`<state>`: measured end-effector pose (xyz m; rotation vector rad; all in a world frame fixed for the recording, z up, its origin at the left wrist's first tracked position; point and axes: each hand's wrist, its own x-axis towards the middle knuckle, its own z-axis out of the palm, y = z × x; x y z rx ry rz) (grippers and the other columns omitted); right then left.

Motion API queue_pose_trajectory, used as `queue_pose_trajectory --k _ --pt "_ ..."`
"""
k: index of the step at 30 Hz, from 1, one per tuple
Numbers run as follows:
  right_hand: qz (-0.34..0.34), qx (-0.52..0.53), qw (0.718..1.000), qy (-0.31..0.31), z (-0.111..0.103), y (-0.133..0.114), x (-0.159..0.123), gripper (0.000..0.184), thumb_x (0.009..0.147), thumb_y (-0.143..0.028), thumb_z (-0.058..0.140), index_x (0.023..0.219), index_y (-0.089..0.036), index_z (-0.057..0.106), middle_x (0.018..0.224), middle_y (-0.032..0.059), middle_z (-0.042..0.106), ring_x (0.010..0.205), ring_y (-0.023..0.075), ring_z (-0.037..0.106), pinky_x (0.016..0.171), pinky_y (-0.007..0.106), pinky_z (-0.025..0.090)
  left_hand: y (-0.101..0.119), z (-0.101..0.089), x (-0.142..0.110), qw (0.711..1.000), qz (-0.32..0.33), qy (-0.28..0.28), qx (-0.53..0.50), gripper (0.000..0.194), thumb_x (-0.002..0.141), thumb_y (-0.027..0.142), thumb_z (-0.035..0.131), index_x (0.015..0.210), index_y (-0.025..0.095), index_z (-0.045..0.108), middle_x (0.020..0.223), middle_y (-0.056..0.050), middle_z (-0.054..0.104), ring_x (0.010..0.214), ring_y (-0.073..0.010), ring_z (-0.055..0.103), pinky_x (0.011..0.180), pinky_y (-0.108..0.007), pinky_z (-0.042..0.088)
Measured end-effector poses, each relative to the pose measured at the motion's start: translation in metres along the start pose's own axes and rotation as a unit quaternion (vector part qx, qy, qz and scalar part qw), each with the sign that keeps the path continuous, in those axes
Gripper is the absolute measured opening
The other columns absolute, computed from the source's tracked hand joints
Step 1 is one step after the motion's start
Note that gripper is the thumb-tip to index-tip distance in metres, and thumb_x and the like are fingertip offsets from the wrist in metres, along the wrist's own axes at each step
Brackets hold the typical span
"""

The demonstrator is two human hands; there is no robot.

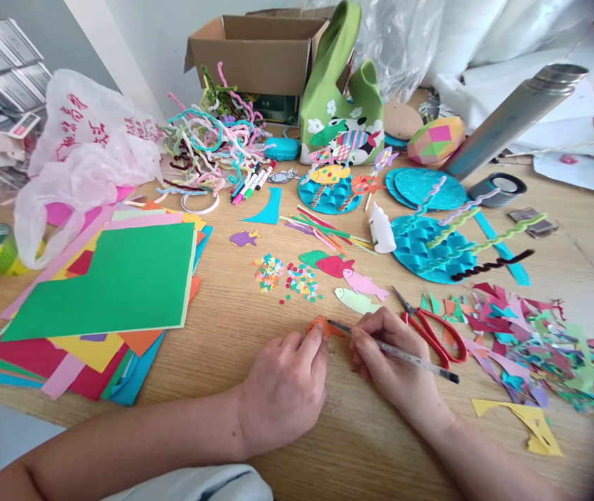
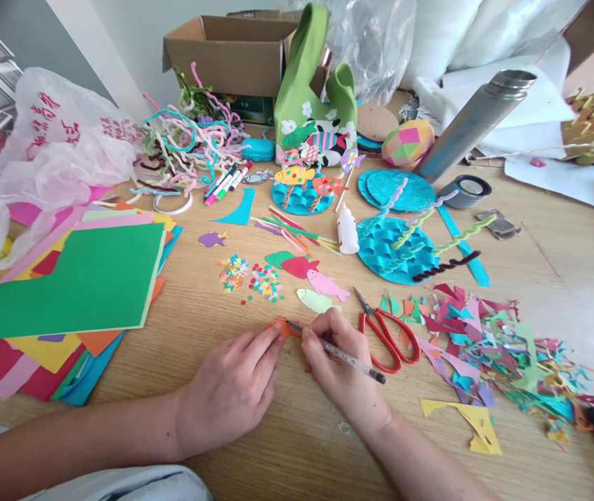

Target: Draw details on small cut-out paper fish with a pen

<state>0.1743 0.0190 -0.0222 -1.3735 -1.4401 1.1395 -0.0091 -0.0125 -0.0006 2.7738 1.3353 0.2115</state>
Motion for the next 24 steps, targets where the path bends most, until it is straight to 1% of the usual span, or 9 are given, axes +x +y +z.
queue_pose_trajectory --k 5,11,24 --pt "0.002 0.013 1.000 -0.005 -0.0009 -0.0006 -0.0012 0.021 0.090 -0.025 0.059 0.072 -0.023 0.048 0.058 -0.0042 0.053 0.041 0.0096 0.049 0.036 0.021 0.039 -0.0002 -0.0004 0.0004 1.000 -0.001 0.003 -0.002 0.043 0.091 0.016 0.045 0.129 0.003 0.059 0.133 -0.015 0.060 0.095 -0.0245 0.064 0.075 -0.036 0.059" --pt "-0.002 0.022 0.999 -0.041 -0.0002 -0.0030 -0.0012 0.022 0.092 -0.031 0.060 0.075 -0.023 0.049 0.059 -0.0033 0.054 0.042 0.0107 0.053 0.038 0.022 0.042 0.0003 -0.0004 0.0001 1.000 -0.004 0.008 -0.004 0.042 0.091 0.016 0.046 0.128 0.003 0.061 0.130 -0.015 0.062 0.094 -0.0246 0.064 0.073 -0.036 0.059" --pt "0.003 0.017 0.998 -0.055 0.0014 -0.0021 -0.0003 0.025 0.092 -0.035 0.061 0.075 -0.023 0.048 0.057 -0.0040 0.055 0.041 0.0106 0.052 0.038 0.021 0.041 0.0004 0.0014 -0.0007 1.000 -0.004 0.010 -0.003 0.043 0.090 0.016 0.044 0.128 0.003 0.060 0.129 -0.016 0.062 0.095 -0.0251 0.064 0.076 -0.037 0.058"
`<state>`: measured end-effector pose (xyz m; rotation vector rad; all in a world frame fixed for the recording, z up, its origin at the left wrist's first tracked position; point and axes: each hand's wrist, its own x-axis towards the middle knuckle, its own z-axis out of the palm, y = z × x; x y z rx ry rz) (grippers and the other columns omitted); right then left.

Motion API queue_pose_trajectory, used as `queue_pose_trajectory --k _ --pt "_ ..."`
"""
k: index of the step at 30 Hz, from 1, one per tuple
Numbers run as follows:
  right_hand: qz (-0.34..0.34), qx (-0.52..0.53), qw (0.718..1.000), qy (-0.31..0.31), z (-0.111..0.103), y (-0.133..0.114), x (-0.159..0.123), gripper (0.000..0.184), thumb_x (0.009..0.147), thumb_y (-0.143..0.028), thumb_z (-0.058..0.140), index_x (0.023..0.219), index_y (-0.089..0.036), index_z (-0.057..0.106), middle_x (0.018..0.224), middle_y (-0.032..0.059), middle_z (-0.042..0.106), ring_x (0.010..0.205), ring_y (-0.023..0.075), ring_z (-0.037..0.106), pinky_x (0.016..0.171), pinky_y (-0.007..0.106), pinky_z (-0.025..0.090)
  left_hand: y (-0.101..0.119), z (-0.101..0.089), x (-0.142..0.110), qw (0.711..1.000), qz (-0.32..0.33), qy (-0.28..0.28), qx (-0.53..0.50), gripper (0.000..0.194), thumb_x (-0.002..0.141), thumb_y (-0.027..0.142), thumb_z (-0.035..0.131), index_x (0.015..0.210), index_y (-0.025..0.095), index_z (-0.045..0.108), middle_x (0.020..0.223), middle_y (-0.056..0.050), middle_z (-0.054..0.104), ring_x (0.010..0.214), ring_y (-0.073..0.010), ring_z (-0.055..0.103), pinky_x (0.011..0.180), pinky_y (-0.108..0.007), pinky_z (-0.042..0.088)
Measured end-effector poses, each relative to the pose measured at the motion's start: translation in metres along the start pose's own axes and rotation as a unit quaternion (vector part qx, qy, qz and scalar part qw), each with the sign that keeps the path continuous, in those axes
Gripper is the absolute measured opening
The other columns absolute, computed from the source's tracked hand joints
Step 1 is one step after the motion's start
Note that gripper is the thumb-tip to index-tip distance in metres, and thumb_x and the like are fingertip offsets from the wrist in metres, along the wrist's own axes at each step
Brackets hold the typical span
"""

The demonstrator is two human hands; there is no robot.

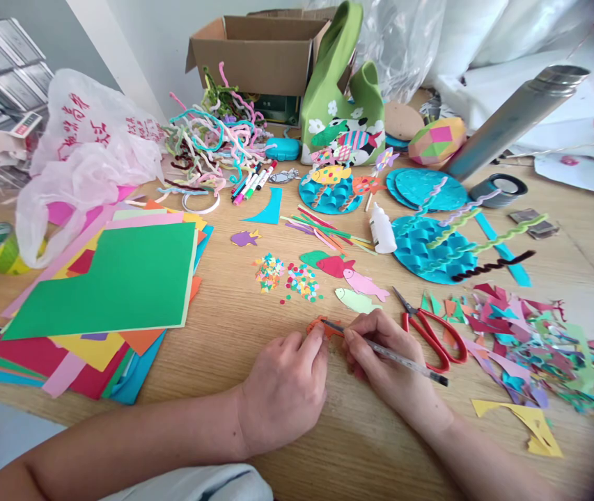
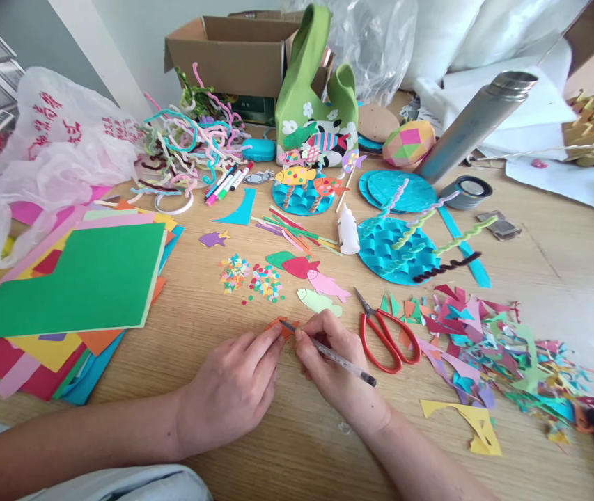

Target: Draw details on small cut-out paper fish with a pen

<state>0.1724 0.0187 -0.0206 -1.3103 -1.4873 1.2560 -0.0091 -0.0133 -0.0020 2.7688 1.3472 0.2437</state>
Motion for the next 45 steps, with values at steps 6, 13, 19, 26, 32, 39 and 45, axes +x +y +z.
queue_pose_trajectory --k 6,13,19,26,32,39,45 --pt "-0.001 -0.001 1.000 -0.007 0.0000 -0.0012 0.0005 0.024 0.092 -0.034 0.061 0.075 -0.023 0.049 0.057 -0.0038 0.055 0.041 0.0105 0.053 0.038 0.021 0.041 0.0002 -0.0002 0.0012 1.000 0.002 0.005 -0.002 0.041 0.090 0.015 0.043 0.125 0.003 0.062 0.127 -0.015 0.063 0.095 -0.0252 0.064 0.075 -0.037 0.058" --pt "0.006 -0.002 1.000 -0.012 0.0005 0.0009 0.0002 0.023 0.093 -0.035 0.060 0.077 -0.023 0.049 0.058 -0.0033 0.056 0.042 0.0111 0.053 0.038 0.021 0.041 -0.0006 -0.0002 0.0020 1.000 0.000 0.004 0.000 0.042 0.090 0.015 0.044 0.127 0.003 0.061 0.128 -0.015 0.062 0.095 -0.0254 0.064 0.075 -0.036 0.058" --pt "0.013 -0.012 1.000 -0.010 -0.0006 0.0009 -0.0009 0.024 0.094 -0.036 0.060 0.077 -0.023 0.049 0.056 -0.0037 0.055 0.041 0.0111 0.053 0.039 0.021 0.042 -0.0007 -0.0003 0.0017 1.000 0.000 0.002 0.001 0.042 0.090 0.015 0.044 0.126 0.003 0.062 0.128 -0.015 0.063 0.095 -0.0251 0.065 0.075 -0.036 0.058" --pt "0.016 -0.005 1.000 -0.005 0.0004 0.0007 0.0004 0.024 0.094 -0.036 0.059 0.077 -0.023 0.048 0.055 -0.0042 0.055 0.041 0.0111 0.054 0.038 0.021 0.042 -0.0010 -0.0003 0.0016 1.000 0.005 0.003 0.007 0.043 0.090 0.015 0.043 0.127 0.002 0.061 0.128 -0.017 0.062 0.094 -0.0254 0.065 0.075 -0.037 0.058" --pt "0.014 -0.007 1.000 -0.001 0.0003 -0.0002 0.0001 0.026 0.093 -0.037 0.060 0.075 -0.023 0.048 0.055 -0.0040 0.055 0.041 0.0107 0.053 0.038 0.021 0.042 -0.0005 0.0002 0.0009 1.000 0.005 0.009 0.003 0.042 0.090 0.014 0.044 0.127 0.002 0.060 0.128 -0.017 0.062 0.095 -0.0251 0.064 0.075 -0.037 0.058" --pt "0.016 -0.011 1.000 0.009 0.0005 -0.0020 0.0011 0.028 0.092 -0.040 0.061 0.075 -0.023 0.049 0.055 -0.0039 0.055 0.040 0.0110 0.053 0.037 0.021 0.042 -0.0010 -0.0007 0.0016 1.000 0.006 0.006 0.004 0.042 0.091 0.014 0.042 0.127 0.002 0.060 0.129 -0.017 0.061 0.094 -0.0250 0.064 0.074 -0.038 0.059" --pt "0.012 -0.015 1.000 0.013 0.0006 -0.0026 0.0011 0.027 0.093 -0.040 0.061 0.075 -0.023 0.049 0.056 -0.0034 0.055 0.041 0.0112 0.054 0.037 0.021 0.043 -0.0012 -0.0010 0.0010 1.000 0.003 0.003 -0.001 0.043 0.091 0.014 0.042 0.127 0.002 0.060 0.129 -0.017 0.061 0.095 -0.0253 0.064 0.076 -0.038 0.059"
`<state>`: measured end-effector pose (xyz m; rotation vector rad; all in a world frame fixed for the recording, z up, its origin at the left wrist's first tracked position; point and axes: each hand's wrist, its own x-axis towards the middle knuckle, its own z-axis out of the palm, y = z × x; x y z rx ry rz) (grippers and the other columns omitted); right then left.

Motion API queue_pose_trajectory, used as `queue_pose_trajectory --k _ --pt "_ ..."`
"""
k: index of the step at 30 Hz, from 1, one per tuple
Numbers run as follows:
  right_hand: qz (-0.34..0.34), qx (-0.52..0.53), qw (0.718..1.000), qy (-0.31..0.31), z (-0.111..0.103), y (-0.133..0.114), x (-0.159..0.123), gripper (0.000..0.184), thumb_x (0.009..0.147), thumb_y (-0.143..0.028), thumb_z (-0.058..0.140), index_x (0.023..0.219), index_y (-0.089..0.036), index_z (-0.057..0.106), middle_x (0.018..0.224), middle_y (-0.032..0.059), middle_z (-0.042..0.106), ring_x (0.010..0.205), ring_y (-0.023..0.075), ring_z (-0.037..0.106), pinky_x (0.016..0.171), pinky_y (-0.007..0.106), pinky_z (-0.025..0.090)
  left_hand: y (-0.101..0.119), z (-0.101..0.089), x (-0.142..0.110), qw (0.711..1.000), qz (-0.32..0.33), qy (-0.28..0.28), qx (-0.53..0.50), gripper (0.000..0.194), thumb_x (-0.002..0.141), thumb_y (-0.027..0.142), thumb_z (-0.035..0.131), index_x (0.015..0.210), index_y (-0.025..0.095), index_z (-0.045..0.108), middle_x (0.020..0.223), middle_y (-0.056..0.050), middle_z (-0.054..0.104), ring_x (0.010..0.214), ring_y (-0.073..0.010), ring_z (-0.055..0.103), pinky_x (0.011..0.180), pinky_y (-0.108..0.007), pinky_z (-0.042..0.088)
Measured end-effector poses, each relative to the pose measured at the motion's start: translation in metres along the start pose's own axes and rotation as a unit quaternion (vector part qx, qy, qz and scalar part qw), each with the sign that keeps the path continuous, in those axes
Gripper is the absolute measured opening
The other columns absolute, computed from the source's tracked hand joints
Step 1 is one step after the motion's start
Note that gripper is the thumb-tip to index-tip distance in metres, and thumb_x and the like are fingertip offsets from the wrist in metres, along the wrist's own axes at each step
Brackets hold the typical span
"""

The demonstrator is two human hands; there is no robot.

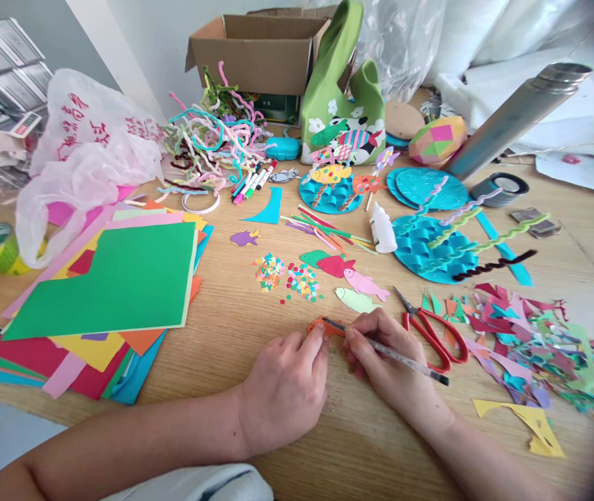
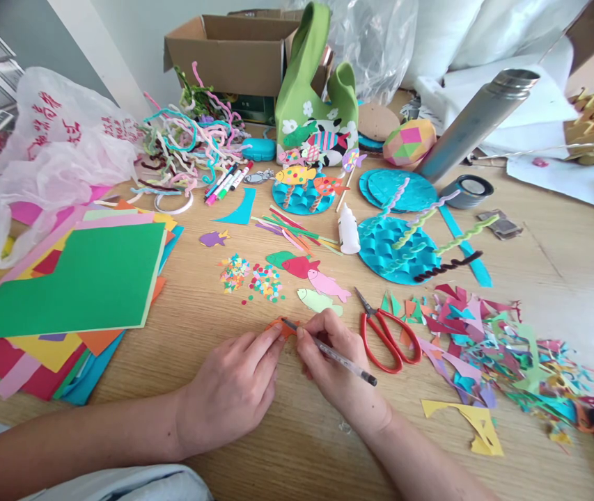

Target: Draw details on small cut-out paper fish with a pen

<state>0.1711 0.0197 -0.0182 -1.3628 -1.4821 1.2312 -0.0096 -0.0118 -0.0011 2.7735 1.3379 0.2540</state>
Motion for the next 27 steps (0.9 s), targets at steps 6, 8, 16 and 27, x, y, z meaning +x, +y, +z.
queue_pose_trajectory --k 6,8,16,27 --pt "0.002 0.001 1.000 -0.001 -0.0006 0.0014 -0.0013 0.027 0.093 -0.039 0.061 0.074 -0.023 0.048 0.054 -0.0038 0.054 0.040 0.0112 0.053 0.037 0.021 0.042 0.0003 0.0004 -0.0002 1.000 0.001 -0.002 0.003 0.043 0.090 0.013 0.043 0.127 0.002 0.060 0.128 -0.017 0.062 0.095 -0.0255 0.064 0.075 -0.037 0.059" --pt "0.006 0.001 1.000 0.000 -0.0008 0.0021 -0.0019 0.027 0.093 -0.039 0.061 0.075 -0.023 0.049 0.053 -0.0039 0.055 0.040 0.0112 0.053 0.037 0.021 0.042 0.0002 0.0003 -0.0003 1.000 0.001 -0.001 0.003 0.043 0.090 0.013 0.043 0.127 0.002 0.060 0.128 -0.017 0.062 0.094 -0.0255 0.064 0.074 -0.037 0.058" --pt "0.007 0.001 1.000 0.004 -0.0009 0.0042 -0.0017 0.027 0.093 -0.039 0.061 0.074 -0.023 0.049 0.054 -0.0037 0.055 0.041 0.0117 0.054 0.038 0.021 0.043 -0.0003 -0.0003 -0.0006 1.000 0.002 -0.003 0.007 0.043 0.090 0.014 0.043 0.128 0.002 0.060 0.129 -0.017 0.061 0.094 -0.0250 0.064 0.073 -0.036 0.058" --pt "-0.005 0.004 1.000 0.015 -0.0010 0.0034 -0.0017 0.026 0.093 -0.036 0.059 0.074 -0.023 0.048 0.056 -0.0037 0.054 0.040 0.0113 0.054 0.036 0.021 0.042 0.0006 0.0002 -0.0004 1.000 0.005 -0.013 0.006 0.043 0.091 0.014 0.043 0.129 0.002 0.059 0.131 -0.017 0.060 0.095 -0.0246 0.064 0.075 -0.037 0.058"
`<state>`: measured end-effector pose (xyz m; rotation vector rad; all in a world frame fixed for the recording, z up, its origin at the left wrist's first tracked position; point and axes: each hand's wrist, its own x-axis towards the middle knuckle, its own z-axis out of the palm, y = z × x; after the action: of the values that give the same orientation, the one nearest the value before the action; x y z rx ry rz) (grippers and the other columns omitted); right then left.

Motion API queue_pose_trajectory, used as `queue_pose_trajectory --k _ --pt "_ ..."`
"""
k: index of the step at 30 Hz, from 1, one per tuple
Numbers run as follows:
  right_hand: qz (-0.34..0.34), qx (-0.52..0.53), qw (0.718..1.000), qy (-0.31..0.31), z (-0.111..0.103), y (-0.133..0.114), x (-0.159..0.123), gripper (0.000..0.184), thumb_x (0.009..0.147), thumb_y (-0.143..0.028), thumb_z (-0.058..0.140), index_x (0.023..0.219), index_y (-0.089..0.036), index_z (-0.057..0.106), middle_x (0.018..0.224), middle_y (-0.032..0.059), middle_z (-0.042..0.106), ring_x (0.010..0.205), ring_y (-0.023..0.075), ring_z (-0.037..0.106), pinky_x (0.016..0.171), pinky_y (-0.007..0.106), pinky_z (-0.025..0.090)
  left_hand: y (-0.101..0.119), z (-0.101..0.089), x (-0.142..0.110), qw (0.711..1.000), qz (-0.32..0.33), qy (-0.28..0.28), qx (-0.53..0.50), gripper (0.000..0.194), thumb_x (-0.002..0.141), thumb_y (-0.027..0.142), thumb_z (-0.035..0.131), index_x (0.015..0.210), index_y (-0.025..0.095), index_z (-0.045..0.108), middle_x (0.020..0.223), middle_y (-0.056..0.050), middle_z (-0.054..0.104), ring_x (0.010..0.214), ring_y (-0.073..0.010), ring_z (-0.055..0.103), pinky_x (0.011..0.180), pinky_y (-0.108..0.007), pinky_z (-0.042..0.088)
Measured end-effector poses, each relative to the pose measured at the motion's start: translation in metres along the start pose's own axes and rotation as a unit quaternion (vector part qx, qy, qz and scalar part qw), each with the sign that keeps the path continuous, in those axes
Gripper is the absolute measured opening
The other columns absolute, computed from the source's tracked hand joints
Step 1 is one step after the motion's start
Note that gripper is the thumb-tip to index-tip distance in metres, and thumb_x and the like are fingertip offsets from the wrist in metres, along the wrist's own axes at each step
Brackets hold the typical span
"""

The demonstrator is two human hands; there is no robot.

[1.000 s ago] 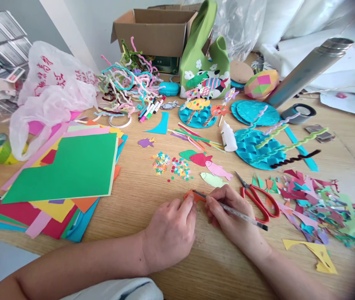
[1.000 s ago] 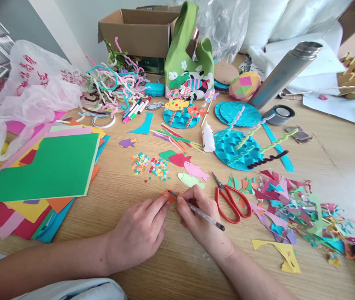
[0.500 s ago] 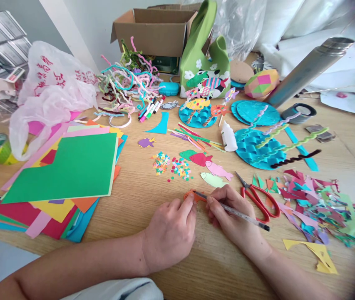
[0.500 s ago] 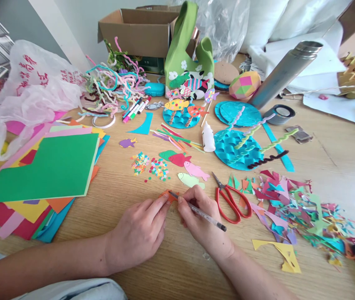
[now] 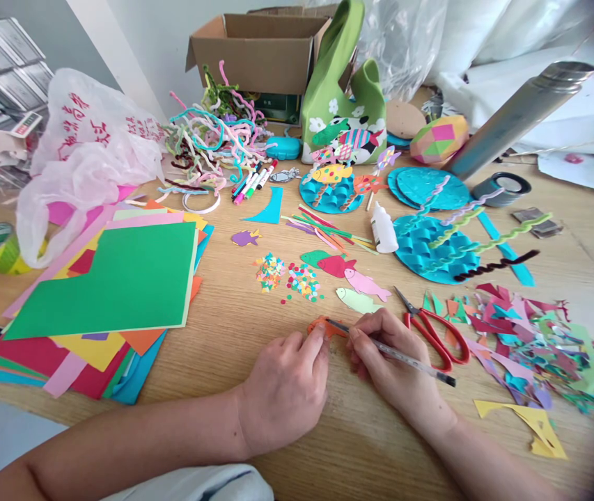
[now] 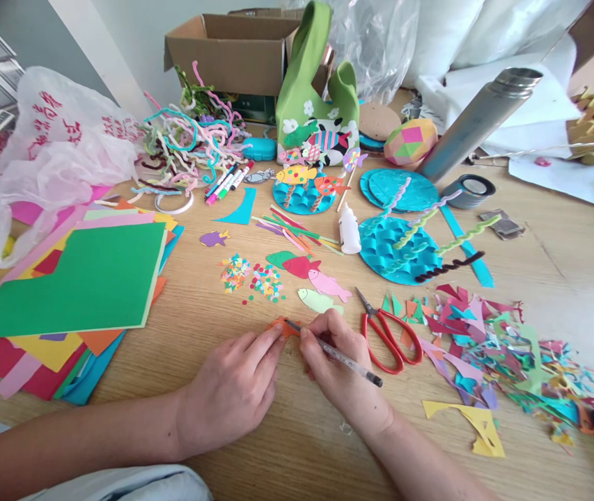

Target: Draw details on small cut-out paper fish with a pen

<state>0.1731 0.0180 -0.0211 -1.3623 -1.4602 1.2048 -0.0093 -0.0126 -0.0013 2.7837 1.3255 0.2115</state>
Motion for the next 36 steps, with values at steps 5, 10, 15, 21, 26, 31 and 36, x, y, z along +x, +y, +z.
queue_pose_trajectory --k 5,10,15,21,26,31,36 --pt "0.001 -0.004 1.000 0.003 -0.0006 0.0013 -0.0004 0.024 0.094 -0.034 0.059 0.074 -0.023 0.048 0.056 -0.0040 0.055 0.040 0.0109 0.053 0.036 0.021 0.041 -0.0010 -0.0002 0.0004 1.000 -0.002 -0.004 0.000 0.044 0.091 0.014 0.043 0.130 0.003 0.059 0.131 -0.016 0.060 0.095 -0.0247 0.064 0.076 -0.036 0.058" --pt "0.004 0.001 1.000 0.012 -0.0010 0.0015 -0.0007 0.025 0.093 -0.035 0.059 0.074 -0.023 0.048 0.056 -0.0043 0.054 0.040 0.0107 0.053 0.037 0.021 0.041 -0.0012 -0.0017 -0.0004 1.000 -0.002 -0.001 0.000 0.045 0.090 0.014 0.043 0.130 0.002 0.058 0.132 -0.017 0.060 0.095 -0.0250 0.064 0.075 -0.037 0.058" --pt "0.008 0.003 1.000 0.012 -0.0016 0.0010 -0.0007 0.025 0.093 -0.036 0.059 0.074 -0.024 0.048 0.054 -0.0042 0.054 0.040 0.0114 0.053 0.036 0.022 0.041 -0.0006 -0.0011 0.0002 1.000 0.000 -0.004 0.000 0.045 0.090 0.014 0.043 0.131 0.001 0.057 0.132 -0.018 0.059 0.096 -0.0245 0.064 0.075 -0.037 0.059" --pt "0.001 0.001 1.000 0.014 -0.0020 0.0017 -0.0010 0.023 0.093 -0.033 0.059 0.074 -0.023 0.048 0.056 -0.0042 0.054 0.040 0.0107 0.052 0.037 0.021 0.042 0.0001 -0.0005 0.0007 1.000 -0.005 -0.006 -0.005 0.045 0.090 0.014 0.044 0.132 0.002 0.057 0.133 -0.017 0.059 0.097 -0.0252 0.064 0.077 -0.038 0.059" --pt "-0.006 -0.001 1.000 0.013 -0.0017 0.0004 -0.0004 0.022 0.092 -0.028 0.058 0.074 -0.023 0.048 0.057 -0.0043 0.054 0.040 0.0103 0.052 0.036 0.021 0.041 -0.0004 -0.0020 0.0003 1.000 -0.001 -0.009 -0.007 0.045 0.090 0.013 0.043 0.131 0.002 0.057 0.133 -0.017 0.059 0.097 -0.0252 0.064 0.077 -0.037 0.058" --pt "-0.007 -0.001 1.000 0.011 -0.0016 0.0000 -0.0002 0.021 0.092 -0.024 0.057 0.074 -0.024 0.047 0.057 -0.0045 0.053 0.040 0.0102 0.052 0.036 0.021 0.041 -0.0009 -0.0022 -0.0003 1.000 -0.003 -0.009 -0.003 0.044 0.090 0.014 0.044 0.131 0.002 0.058 0.132 -0.017 0.060 0.096 -0.0248 0.064 0.075 -0.037 0.058" --pt "-0.007 0.003 1.000 0.010 -0.0022 0.0009 -0.0012 0.021 0.092 -0.024 0.058 0.073 -0.023 0.047 0.056 -0.0046 0.053 0.040 0.0101 0.051 0.036 0.021 0.040 -0.0009 -0.0019 0.0001 1.000 0.000 -0.008 0.002 0.045 0.090 0.014 0.044 0.131 0.002 0.058 0.134 -0.017 0.059 0.096 -0.0248 0.064 0.075 -0.036 0.058"
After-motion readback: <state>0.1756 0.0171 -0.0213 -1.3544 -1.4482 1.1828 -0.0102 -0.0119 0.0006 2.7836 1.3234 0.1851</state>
